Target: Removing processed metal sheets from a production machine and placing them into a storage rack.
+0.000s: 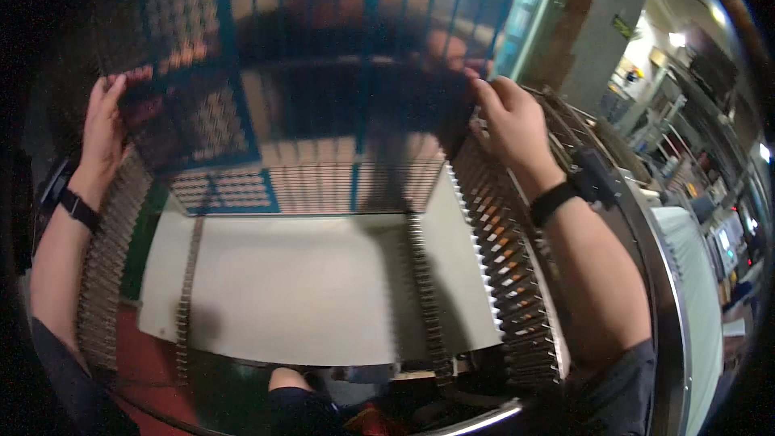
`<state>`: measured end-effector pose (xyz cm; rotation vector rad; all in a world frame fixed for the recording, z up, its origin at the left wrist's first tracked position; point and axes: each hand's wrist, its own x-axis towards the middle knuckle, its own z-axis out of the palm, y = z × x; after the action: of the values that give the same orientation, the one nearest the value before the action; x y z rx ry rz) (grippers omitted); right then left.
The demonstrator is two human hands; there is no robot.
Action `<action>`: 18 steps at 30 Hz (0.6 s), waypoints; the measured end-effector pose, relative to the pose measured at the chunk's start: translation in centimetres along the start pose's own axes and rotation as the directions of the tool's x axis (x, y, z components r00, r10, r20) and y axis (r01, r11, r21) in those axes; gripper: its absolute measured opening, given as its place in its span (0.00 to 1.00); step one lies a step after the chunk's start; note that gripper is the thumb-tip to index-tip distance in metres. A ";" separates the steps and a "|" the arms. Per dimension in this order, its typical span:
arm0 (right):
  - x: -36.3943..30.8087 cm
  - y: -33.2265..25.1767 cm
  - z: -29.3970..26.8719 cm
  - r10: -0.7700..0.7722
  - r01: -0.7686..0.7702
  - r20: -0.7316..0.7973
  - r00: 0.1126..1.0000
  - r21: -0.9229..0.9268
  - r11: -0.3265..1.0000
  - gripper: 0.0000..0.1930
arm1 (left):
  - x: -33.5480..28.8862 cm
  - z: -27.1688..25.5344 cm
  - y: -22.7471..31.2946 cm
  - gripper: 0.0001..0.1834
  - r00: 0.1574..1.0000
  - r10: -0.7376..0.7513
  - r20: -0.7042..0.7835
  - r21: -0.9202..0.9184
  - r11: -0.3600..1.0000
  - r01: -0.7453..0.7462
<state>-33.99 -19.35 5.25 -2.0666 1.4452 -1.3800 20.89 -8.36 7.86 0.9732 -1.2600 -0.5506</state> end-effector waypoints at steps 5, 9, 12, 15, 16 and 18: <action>-0.3 -0.3 -0.9 -0.018 0.017 -0.103 0.995 -0.017 1.000 0.15 | 0.6 2.2 0.0 0.38 0.995 0.017 -0.101 0.077 0.997 -0.009; -0.9 -0.2 -0.7 -0.012 0.022 -0.077 0.997 0.132 0.991 0.15 | -0.1 2.9 0.0 0.34 0.983 0.001 -0.183 0.120 0.993 0.021; -0.8 -0.2 -0.4 -0.004 0.014 -0.061 0.998 0.171 0.985 0.14 | -0.2 2.5 0.3 0.34 0.994 -0.031 -0.104 0.075 0.996 0.039; -0.8 -0.4 -0.3 -0.066 0.076 -0.078 0.995 0.138 0.988 0.14 | -1.0 3.5 1.6 0.33 0.995 -0.092 -0.032 0.016 0.996 0.092; -0.9 -0.4 -0.2 -0.065 0.075 -0.075 0.995 0.141 0.987 0.14 | -1.0 3.7 1.5 0.33 0.995 -0.094 -0.035 0.019 0.995 0.094; -0.9 -0.7 0.1 -0.093 0.117 -0.116 0.989 0.221 0.968 0.15 | -0.6 3.7 1.5 0.34 0.992 -0.075 -0.104 0.047 0.996 0.080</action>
<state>-33.53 -18.31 5.15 -1.9751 1.1664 -1.6341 17.01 -8.24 8.78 1.0837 -1.1531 -0.5246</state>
